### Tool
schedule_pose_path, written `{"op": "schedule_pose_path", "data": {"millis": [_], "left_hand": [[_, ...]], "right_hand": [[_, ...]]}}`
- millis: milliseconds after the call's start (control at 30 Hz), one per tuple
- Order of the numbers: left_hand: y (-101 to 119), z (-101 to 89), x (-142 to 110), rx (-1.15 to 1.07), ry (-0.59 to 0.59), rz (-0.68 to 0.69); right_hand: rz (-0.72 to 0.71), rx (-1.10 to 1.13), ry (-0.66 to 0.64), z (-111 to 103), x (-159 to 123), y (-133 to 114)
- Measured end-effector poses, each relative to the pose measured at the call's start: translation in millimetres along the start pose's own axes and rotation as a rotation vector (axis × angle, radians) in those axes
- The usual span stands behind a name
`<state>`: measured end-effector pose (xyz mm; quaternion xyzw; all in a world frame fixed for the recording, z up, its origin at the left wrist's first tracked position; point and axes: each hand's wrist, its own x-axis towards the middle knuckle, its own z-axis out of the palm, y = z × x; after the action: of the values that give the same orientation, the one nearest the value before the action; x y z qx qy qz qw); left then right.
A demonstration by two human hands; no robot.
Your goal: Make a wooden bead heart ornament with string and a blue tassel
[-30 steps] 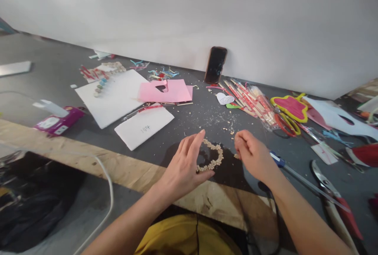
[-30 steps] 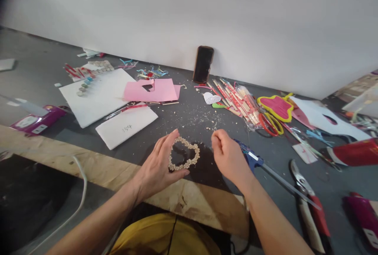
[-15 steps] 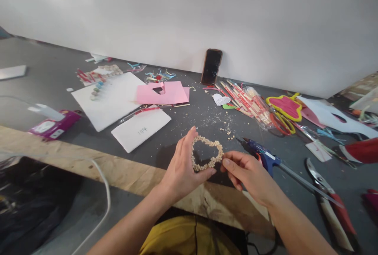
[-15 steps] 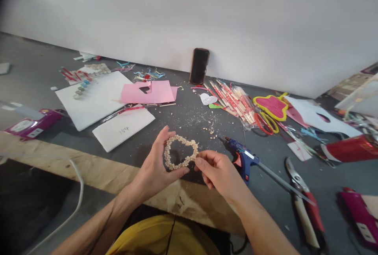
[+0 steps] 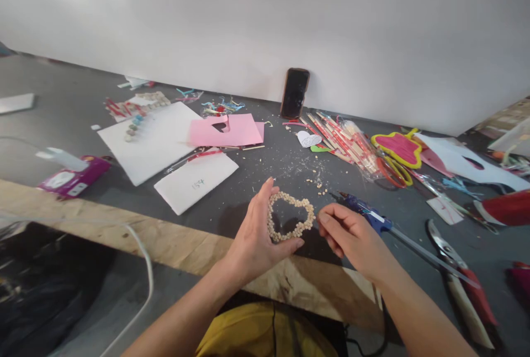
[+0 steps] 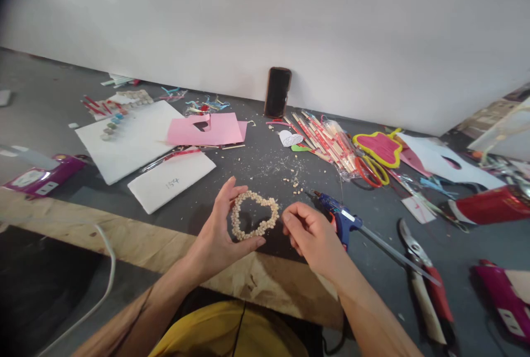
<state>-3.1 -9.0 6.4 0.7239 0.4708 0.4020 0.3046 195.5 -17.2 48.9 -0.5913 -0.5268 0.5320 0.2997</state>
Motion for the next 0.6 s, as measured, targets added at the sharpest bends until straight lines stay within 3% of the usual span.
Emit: {"op": "schedule_pose_path", "data": {"millis": [133, 233, 333, 500, 600], "left_hand": [[-2.3, -1.2, -0.6, -0.07, 0.009, -0.014], [-1.8, -2.0, -1.0, -0.24, -0.035, -0.056], [-0.4, -1.3, -1.5, -0.369, -0.082, -0.065], [0.4, -0.3, -2.3, -0.337, -0.092, -0.05], [-1.0, -3.7, -2.1, -0.278, -0.075, -0.057]], "right_hand": [[-0.061, 0.117, 0.217, -14.1, 4.2, -4.5], [-0.076, 0.226, 0.317, -18.6, 4.7, -7.2], [-0.038, 0.287, 0.225, -11.3, 2.2, -9.0], [0.105, 0.419, -0.113, 8.3, 0.0, -6.8], [0.097, 0.31, -0.128, 5.4, 1.4, -1.9]]}}
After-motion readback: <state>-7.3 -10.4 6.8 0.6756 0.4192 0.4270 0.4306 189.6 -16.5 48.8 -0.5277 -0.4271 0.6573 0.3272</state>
